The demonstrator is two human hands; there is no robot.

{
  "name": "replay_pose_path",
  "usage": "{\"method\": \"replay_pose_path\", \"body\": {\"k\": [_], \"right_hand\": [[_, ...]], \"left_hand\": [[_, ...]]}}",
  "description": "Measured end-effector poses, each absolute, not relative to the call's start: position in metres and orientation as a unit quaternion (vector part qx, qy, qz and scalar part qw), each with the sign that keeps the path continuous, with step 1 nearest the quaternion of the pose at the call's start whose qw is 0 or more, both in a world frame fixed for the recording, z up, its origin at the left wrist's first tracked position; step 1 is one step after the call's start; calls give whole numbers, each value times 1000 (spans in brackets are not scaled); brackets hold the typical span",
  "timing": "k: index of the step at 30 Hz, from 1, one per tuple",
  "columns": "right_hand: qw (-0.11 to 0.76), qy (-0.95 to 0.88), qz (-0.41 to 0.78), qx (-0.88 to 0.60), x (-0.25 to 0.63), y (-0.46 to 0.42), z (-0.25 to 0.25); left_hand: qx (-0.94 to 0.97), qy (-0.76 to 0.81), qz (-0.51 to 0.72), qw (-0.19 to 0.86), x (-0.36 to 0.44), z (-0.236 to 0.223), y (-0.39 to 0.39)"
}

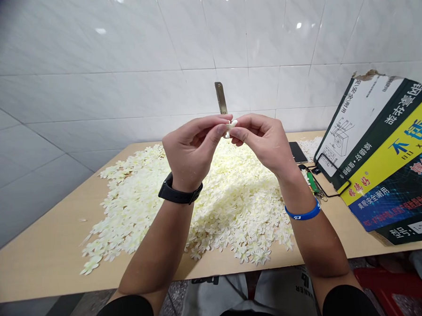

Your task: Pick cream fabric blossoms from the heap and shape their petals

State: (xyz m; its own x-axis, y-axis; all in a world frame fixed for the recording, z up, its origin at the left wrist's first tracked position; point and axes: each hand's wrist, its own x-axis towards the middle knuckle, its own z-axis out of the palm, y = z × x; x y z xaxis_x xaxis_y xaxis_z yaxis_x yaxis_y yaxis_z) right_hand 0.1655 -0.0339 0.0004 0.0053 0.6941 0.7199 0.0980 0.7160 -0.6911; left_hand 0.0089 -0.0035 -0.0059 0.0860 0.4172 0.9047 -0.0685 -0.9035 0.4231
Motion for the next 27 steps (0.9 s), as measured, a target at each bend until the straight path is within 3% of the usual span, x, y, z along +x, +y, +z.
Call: {"method": "replay_pose_path", "body": {"k": [27], "right_hand": [[654,-660,145,-340,161,-38,2]], "left_hand": [[742,138,615,228,6,-7,2]]}}
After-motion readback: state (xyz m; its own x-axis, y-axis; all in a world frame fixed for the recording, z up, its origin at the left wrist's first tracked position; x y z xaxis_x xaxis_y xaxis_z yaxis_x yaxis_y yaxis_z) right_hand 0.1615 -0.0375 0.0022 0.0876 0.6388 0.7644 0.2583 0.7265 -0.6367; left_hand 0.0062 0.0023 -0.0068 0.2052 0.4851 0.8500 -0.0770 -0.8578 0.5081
